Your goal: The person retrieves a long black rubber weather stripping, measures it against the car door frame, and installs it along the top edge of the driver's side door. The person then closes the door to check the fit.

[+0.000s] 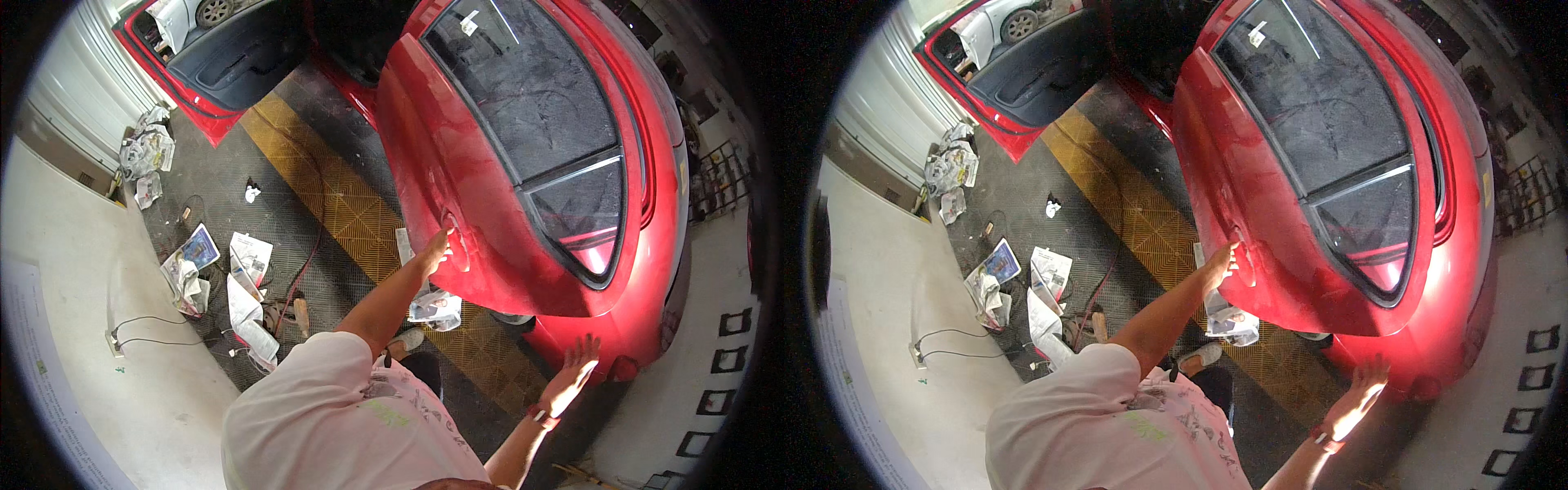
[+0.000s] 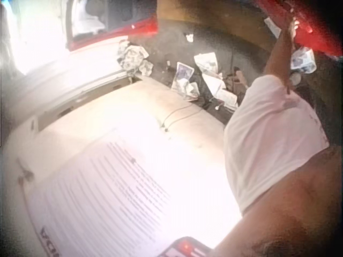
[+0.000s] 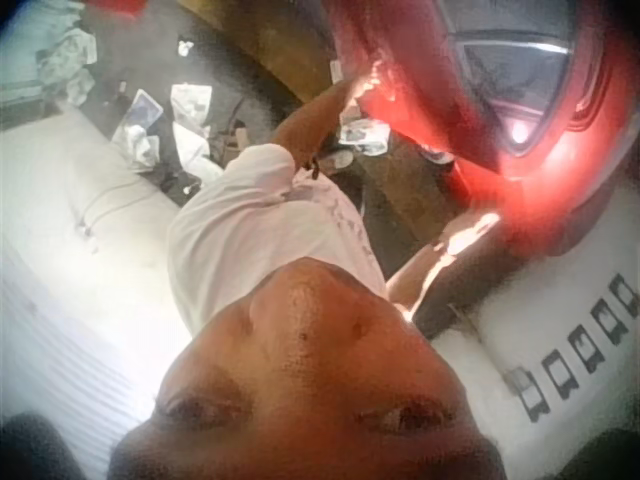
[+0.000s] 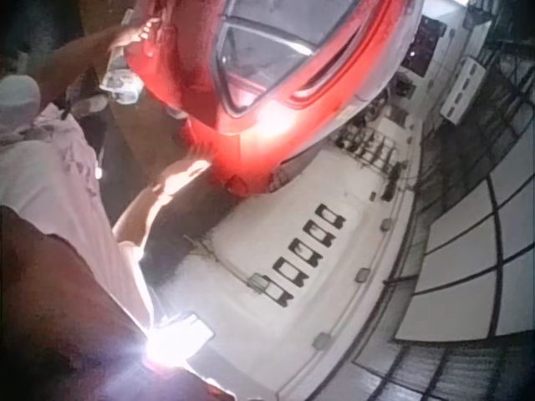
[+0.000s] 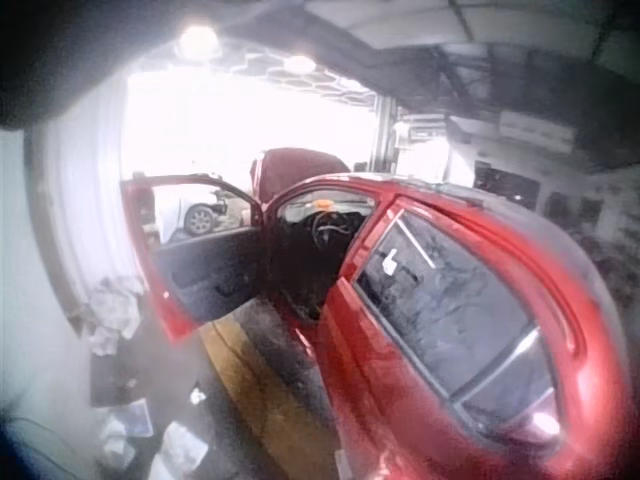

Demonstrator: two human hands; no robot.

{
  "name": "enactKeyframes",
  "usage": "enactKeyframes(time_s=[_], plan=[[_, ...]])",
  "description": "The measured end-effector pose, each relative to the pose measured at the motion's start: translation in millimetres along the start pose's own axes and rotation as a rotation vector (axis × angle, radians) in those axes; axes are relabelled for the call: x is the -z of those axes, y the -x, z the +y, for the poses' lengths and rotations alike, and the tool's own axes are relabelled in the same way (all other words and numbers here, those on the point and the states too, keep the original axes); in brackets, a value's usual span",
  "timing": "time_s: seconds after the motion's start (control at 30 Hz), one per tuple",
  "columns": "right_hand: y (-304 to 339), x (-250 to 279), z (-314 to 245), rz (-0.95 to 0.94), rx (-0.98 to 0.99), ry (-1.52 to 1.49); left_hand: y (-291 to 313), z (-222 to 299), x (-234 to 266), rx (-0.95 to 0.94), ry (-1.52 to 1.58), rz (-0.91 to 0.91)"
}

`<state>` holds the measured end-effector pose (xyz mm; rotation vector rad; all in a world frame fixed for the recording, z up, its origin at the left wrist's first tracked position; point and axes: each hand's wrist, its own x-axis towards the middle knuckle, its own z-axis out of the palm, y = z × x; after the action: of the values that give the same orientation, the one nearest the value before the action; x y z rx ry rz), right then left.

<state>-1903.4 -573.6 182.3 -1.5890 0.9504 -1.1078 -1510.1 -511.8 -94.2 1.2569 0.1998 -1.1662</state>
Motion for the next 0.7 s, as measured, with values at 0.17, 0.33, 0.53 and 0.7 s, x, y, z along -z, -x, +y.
enactKeyframes(time_s=[0.17,0.33,0.53,0.7], plan=[[-61,-23,-25,-0.225,-0.111,-0.082,13,16,26,0.044,-0.029,0.022],[-76,-6,6,-0.211,-0.237,-0.1,24,8,54,-0.202,0.029,-0.065],[-90,-3,1,-0.785,-0.058,0.179,94,18,118,-0.17,-0.124,0.189],[-60,-76,-72,-1.566,-0.123,-0.114,218,82,175,-0.673,-0.281,0.37]])
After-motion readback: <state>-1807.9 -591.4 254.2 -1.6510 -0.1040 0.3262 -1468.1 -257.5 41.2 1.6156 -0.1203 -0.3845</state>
